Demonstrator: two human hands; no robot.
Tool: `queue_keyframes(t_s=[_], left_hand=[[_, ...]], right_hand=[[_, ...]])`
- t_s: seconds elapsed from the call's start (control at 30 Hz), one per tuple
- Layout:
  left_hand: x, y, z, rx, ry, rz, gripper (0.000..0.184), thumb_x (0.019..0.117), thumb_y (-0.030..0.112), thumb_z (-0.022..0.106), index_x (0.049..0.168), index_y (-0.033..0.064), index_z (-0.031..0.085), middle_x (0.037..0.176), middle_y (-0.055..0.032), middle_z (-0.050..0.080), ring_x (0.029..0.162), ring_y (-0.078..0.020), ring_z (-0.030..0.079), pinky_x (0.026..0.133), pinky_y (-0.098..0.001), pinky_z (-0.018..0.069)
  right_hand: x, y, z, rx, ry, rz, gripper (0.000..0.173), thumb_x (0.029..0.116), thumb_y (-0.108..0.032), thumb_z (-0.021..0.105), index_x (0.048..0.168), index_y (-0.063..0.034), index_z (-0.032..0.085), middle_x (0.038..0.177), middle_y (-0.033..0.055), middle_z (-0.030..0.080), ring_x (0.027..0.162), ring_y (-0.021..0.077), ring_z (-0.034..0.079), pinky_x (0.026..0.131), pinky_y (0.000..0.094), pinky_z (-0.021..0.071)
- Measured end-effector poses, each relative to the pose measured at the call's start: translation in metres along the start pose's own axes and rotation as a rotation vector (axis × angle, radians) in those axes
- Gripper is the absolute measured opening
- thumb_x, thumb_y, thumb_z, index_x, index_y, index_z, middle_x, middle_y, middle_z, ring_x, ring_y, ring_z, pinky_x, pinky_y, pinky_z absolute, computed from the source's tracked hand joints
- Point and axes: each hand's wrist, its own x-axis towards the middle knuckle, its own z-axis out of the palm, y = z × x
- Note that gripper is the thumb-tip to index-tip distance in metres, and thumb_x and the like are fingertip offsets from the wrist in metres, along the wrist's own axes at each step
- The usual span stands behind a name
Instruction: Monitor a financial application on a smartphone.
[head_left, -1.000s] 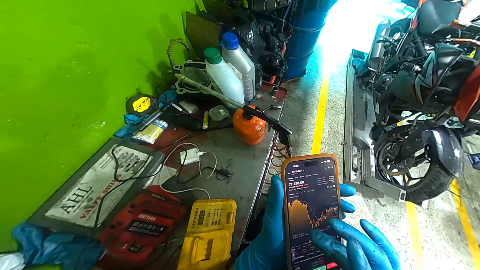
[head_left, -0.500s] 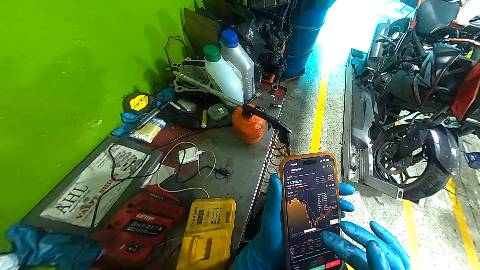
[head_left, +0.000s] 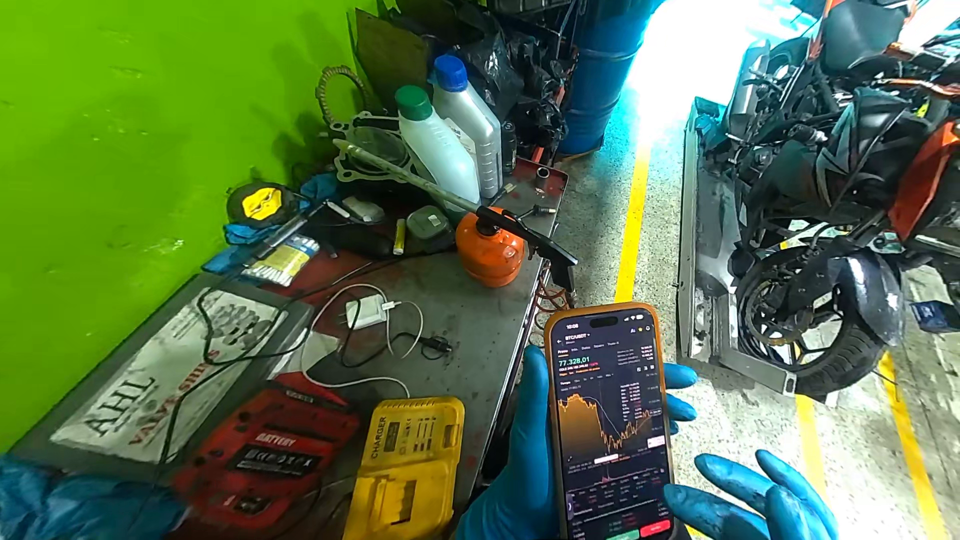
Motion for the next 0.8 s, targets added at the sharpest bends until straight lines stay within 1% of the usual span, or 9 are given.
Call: queue_keyframes(t_s=[0.1, 0.13, 0.23, 0.3, 0.37, 0.53, 0.57, 0.7, 0.8], left_hand=[[-0.003, -0.011, -0.021, -0.029, -0.05, -0.024, 0.088, 0.0928, 0.078, 0.041, 0.144, 0.008, 0.054, 0.14, -0.022, 0.059, 0.127, -0.0334, 0.059, 0.108, -0.0498, 0.047], [-0.004, -0.012, -0.022, -0.026, -0.053, -0.022, 0.088, 0.0931, 0.078, 0.04, 0.144, 0.0081, 0.054, 0.14, -0.0222, 0.058, 0.128, -0.0335, 0.059, 0.108, -0.0499, 0.0468], [0.0, -0.005, -0.008, 0.005, -0.013, -0.003, 0.078, 0.0936, 0.074, 0.044, 0.14, 0.0137, 0.061, 0.135, -0.0155, 0.065, 0.125, -0.0269, 0.063, 0.106, -0.0439, 0.051], [0.0, -0.007, -0.013, -0.016, -0.037, -0.019, 0.083, 0.0928, 0.076, 0.044, 0.141, 0.0099, 0.058, 0.137, -0.0203, 0.061, 0.126, -0.0315, 0.061, 0.107, -0.0474, 0.0491], [-0.001, -0.009, -0.016, -0.013, -0.044, -0.031, 0.085, 0.0922, 0.078, 0.042, 0.142, 0.0095, 0.057, 0.137, -0.0199, 0.061, 0.126, -0.0305, 0.061, 0.107, -0.047, 0.049], [0.003, 0.001, 0.003, -0.042, -0.068, 0.001, 0.068, 0.0969, 0.067, 0.046, 0.139, 0.0163, 0.063, 0.133, -0.0096, 0.067, 0.124, -0.0203, 0.064, 0.104, -0.0387, 0.0526], [0.003, 0.002, 0.003, -0.04, -0.063, 0.009, 0.068, 0.0969, 0.067, 0.046, 0.138, 0.0162, 0.063, 0.133, -0.0101, 0.067, 0.124, -0.0208, 0.064, 0.105, -0.039, 0.0523], [0.002, 0.002, -0.001, -0.019, -0.026, 0.023, 0.07, 0.097, 0.068, 0.045, 0.137, 0.0149, 0.064, 0.133, -0.013, 0.067, 0.123, -0.0236, 0.065, 0.105, -0.0412, 0.0519], [0.001, 0.005, 0.001, -0.003, 0.03, -0.012, 0.074, 0.0935, 0.073, 0.046, 0.135, 0.0139, 0.065, 0.13, -0.0143, 0.068, 0.12, -0.025, 0.066, 0.104, -0.0428, 0.053]], right_hand=[[-0.001, 0.001, 0.0, -0.001, 0.012, 0.023, 0.056, 0.1033, -0.037, 0.044, 0.156, -0.0237, 0.03, 0.125, -0.0101, 0.07, 0.127, 0.0028, 0.056, 0.123, 0.0318, 0.0182], [-0.001, 0.001, 0.0, 0.0, 0.016, 0.025, 0.057, 0.103, -0.037, 0.045, 0.156, -0.0238, 0.03, 0.125, -0.0097, 0.07, 0.127, 0.003, 0.056, 0.123, 0.0321, 0.0188], [0.0, 0.002, 0.002, 0.005, 0.01, 0.004, 0.056, 0.1033, -0.036, 0.045, 0.156, -0.0227, 0.031, 0.127, -0.0096, 0.07, 0.129, 0.0034, 0.055, 0.124, 0.0318, 0.0172], [0.004, -0.001, 0.004, 0.015, -0.015, -0.02, 0.054, 0.1028, -0.035, 0.047, 0.154, -0.0212, 0.035, 0.13, -0.0084, 0.068, 0.132, 0.0048, 0.053, 0.124, 0.0315, 0.0155], [0.008, -0.004, 0.006, 0.002, -0.039, -0.04, 0.053, 0.1026, -0.035, 0.048, 0.152, -0.0208, 0.036, 0.133, -0.008, 0.067, 0.136, 0.0052, 0.05, 0.124, 0.0314, 0.0138], [0.01, -0.006, 0.005, 0.009, -0.046, -0.065, 0.052, 0.1028, -0.035, 0.047, 0.152, -0.0199, 0.036, 0.13, -0.0073, 0.069, 0.135, 0.0052, 0.05, 0.124, 0.0312, 0.0134], [0.008, -0.005, 0.005, 0.024, -0.036, -0.053, 0.051, 0.1024, -0.035, 0.047, 0.15, -0.0205, 0.038, 0.129, -0.0076, 0.069, 0.134, 0.0051, 0.051, 0.123, 0.0315, 0.0142], [0.002, 0.001, 0.002, 0.012, -0.001, 0.01, 0.057, 0.1026, -0.036, 0.045, 0.156, -0.0236, 0.029, 0.129, -0.0109, 0.069, 0.131, 0.0034, 0.053, 0.124, 0.0326, 0.0173], [0.001, 0.003, 0.004, 0.01, 0.008, 0.024, 0.058, 0.1033, -0.037, 0.044, 0.157, -0.0234, 0.029, 0.129, -0.0103, 0.069, 0.129, 0.0027, 0.055, 0.123, 0.0322, 0.019]])
